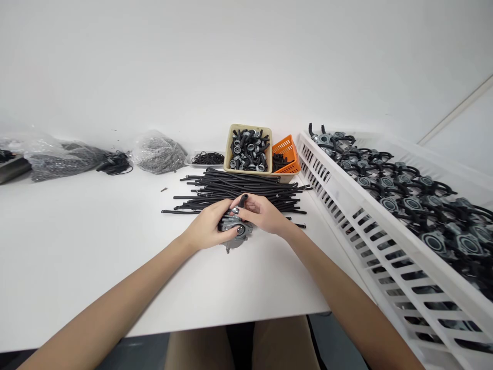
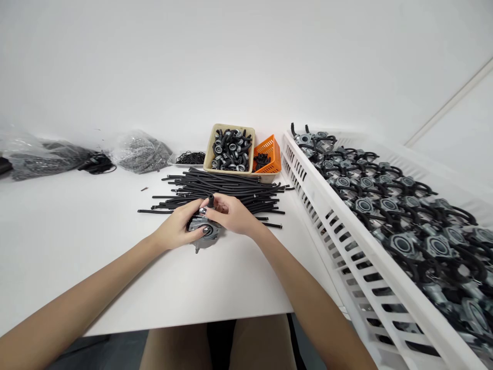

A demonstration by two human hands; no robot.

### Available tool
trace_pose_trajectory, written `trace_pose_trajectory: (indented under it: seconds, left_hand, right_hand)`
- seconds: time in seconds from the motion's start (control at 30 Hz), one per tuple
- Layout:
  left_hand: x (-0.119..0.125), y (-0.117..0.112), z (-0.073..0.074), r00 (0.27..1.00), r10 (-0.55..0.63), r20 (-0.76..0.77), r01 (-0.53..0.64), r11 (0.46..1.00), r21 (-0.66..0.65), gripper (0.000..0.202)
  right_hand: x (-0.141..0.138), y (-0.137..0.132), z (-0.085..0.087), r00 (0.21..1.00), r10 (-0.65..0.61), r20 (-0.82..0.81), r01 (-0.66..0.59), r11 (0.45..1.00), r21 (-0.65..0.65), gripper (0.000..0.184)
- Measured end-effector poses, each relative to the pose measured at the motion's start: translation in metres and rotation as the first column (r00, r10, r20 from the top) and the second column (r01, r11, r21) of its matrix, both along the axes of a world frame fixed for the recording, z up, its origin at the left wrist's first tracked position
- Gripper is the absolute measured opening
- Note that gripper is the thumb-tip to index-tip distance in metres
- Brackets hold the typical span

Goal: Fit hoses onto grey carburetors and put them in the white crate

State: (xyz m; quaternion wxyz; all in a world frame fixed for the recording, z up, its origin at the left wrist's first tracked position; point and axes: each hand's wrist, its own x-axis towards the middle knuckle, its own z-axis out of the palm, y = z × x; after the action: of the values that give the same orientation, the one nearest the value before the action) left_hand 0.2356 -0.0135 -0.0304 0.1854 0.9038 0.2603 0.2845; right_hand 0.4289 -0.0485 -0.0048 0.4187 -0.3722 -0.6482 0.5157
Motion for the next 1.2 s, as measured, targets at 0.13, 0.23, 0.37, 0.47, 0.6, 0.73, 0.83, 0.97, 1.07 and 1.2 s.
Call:
trace_pose_trajectory:
  seconds: [0.13,0.23,0.37,0.47,0.6,0.73,0.83,0.97,1.07,1.2]
  left_hand:
    - [-0.0001,0.0004,-0.0002,1.000,-0.007,-0.003,0.007,1.000,0.005,0.028]
    - [-0.0003,0.0007,-0.0009,1.000,-0.003,-0.008,0.003,1.000,0.008,0.029]
    - [-0.0003,0.0006,-0.0009,1.000,-0.002,-0.011,0.003,1.000,0.010,0.029]
    - [-0.0002,0.0003,-0.0003,1.000,-0.001,-0.008,0.002,1.000,0.013,0.029]
    - [0.0000,0.0004,0.0000,1.000,-0.003,-0.004,0.003,1.000,0.011,0.029]
    - [-0.0001,0.0009,-0.0009,1.000,-0.005,-0.006,0.005,1.000,0.013,0.029]
    - [-0.0003,0.0008,-0.0012,1.000,-0.008,-0.003,0.008,1.000,0.018,0.029]
    - [-0.0003,0.0005,-0.0009,1.000,-0.001,-0.004,0.001,1.000,0.013,0.029]
    - [-0.0004,0.0008,-0.0012,1.000,0.000,-0.007,0.001,1.000,0.015,0.030]
    - [-0.0007,0.0014,-0.0020,1.000,0.002,-0.005,-0.002,1.000,0.017,0.031]
  right_hand:
    - [0.0003,0.0011,-0.0015,1.000,0.008,-0.011,-0.008,1.000,-0.002,0.025]
    - [0.0001,0.0015,-0.0022,1.000,0.009,-0.008,-0.009,1.000,-0.003,0.024]
    - [-0.0003,0.0013,-0.0015,1.000,0.010,-0.011,-0.010,1.000,-0.002,0.024]
    - [-0.0004,0.0012,-0.0007,1.000,0.009,-0.008,-0.009,1.000,-0.002,0.024]
    - [-0.0004,0.0014,-0.0002,1.000,0.009,-0.008,-0.009,1.000,0.001,0.024]
    - [-0.0003,0.0013,-0.0005,1.000,0.009,-0.014,-0.009,1.000,0.001,0.025]
    - [-0.0003,0.0014,-0.0012,1.000,0.008,-0.019,-0.008,1.000,0.001,0.024]
    - [-0.0003,0.0017,-0.0021,1.000,0.009,-0.013,-0.009,1.000,0.006,0.023]
    - [-0.0004,0.0017,-0.0023,1.000,0.007,-0.019,-0.007,1.000,0.005,0.023]
    - [-0.0009,0.0016,-0.0024,1.000,0.008,-0.021,-0.008,1.000,0.007,0.024]
